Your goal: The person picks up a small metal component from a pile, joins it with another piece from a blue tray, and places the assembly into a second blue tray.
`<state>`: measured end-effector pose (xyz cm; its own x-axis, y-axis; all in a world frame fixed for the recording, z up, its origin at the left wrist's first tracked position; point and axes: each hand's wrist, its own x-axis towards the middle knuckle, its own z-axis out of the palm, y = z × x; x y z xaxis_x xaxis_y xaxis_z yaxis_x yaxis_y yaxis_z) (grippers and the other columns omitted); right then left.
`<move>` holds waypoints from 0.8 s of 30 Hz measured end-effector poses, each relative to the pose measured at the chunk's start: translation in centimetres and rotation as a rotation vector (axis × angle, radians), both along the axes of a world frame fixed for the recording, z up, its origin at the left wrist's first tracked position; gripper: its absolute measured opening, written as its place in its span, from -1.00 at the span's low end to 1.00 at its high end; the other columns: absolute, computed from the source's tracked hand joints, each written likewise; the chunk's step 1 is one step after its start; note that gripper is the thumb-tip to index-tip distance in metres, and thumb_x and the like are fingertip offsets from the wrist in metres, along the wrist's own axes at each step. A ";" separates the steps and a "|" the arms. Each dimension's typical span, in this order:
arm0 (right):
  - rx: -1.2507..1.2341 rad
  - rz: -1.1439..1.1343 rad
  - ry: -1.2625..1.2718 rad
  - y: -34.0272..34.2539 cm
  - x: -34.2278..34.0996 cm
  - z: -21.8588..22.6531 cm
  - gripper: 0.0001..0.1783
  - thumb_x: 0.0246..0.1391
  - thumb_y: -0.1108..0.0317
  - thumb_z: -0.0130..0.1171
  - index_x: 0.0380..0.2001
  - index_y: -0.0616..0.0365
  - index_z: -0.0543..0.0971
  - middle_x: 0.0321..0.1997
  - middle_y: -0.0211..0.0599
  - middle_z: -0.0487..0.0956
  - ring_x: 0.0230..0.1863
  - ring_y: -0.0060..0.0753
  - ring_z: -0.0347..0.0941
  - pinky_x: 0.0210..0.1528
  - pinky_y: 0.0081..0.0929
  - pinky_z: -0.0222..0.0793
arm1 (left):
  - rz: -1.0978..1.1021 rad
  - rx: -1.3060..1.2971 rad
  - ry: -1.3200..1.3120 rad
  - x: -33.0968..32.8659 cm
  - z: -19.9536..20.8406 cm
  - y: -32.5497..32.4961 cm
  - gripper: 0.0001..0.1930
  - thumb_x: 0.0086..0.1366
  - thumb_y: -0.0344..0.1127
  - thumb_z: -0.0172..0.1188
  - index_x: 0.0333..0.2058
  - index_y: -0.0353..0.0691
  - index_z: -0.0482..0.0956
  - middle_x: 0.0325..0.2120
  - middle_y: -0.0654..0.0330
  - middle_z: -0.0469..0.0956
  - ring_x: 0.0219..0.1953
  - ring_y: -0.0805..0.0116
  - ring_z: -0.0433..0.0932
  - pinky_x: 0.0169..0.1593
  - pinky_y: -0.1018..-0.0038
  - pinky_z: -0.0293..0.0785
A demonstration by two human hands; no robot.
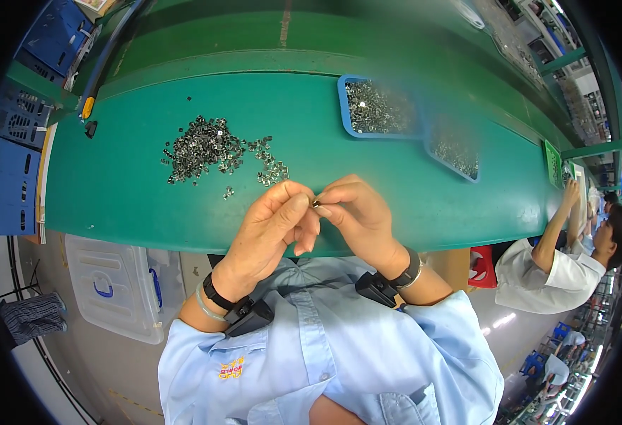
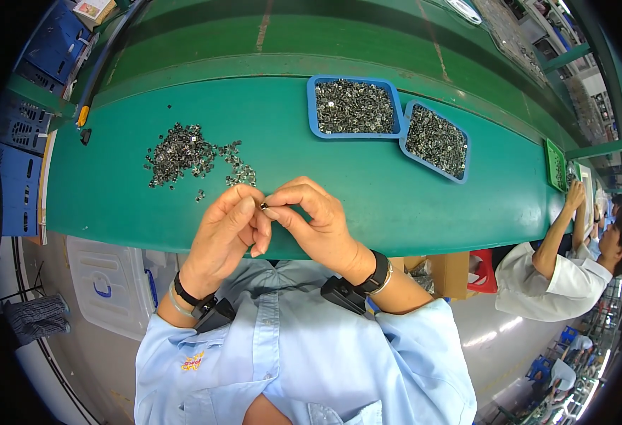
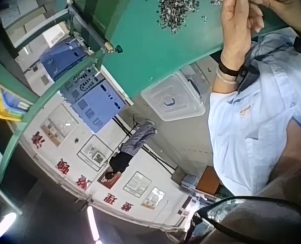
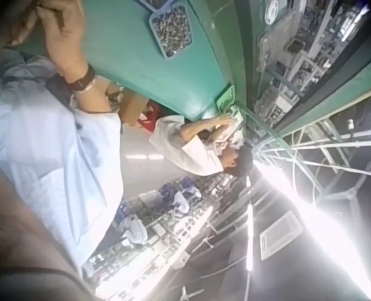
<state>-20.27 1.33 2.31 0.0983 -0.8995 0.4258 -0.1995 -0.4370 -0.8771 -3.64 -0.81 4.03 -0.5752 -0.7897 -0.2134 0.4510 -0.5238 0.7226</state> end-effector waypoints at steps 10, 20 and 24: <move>0.160 0.101 -0.278 0.1 0.1 -0.3 -0.87 0.04 0.59 0.14 -0.31 0.19 0.48 -0.28 -0.29 0.47 -0.25 -0.46 0.42 -0.22 -0.54 0.39 | 0.001 -0.018 -0.004 0.0 -0.5 0.0 -0.82 0.34 -0.24 0.02 -0.28 -0.25 0.38 -0.65 0.25 0.41 -0.68 0.52 0.34 -0.61 0.62 0.25; 0.093 0.043 -0.133 -0.7 -1.2 0.3 -0.85 0.00 0.63 0.13 -0.32 0.22 0.48 -0.30 -0.28 0.50 -0.29 -0.46 0.46 -0.25 -0.55 0.40 | 0.015 -0.003 -0.059 0.0 -0.2 -0.1 -0.82 0.34 -0.26 0.01 -0.23 -0.25 0.40 -0.58 0.23 0.46 -0.65 0.54 0.36 -0.59 0.63 0.26; 0.139 -0.291 -0.055 -4.0 -5.1 2.1 -0.91 0.07 0.53 0.06 -0.34 0.27 0.51 -0.39 -0.25 0.54 -0.43 -0.48 0.50 -0.30 -0.55 0.42 | -0.046 -0.001 -0.091 1.7 -1.5 0.5 -0.82 0.35 -0.27 -0.01 -0.21 -0.26 0.41 -0.54 0.23 0.47 -0.62 0.55 0.37 -0.57 0.64 0.28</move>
<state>-25.37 -2.65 4.36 -0.1916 -0.9361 0.2949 -0.2488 -0.2443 -0.9372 -1.95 -0.32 2.55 -0.5896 -0.7628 -0.2657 0.3591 -0.5422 0.7597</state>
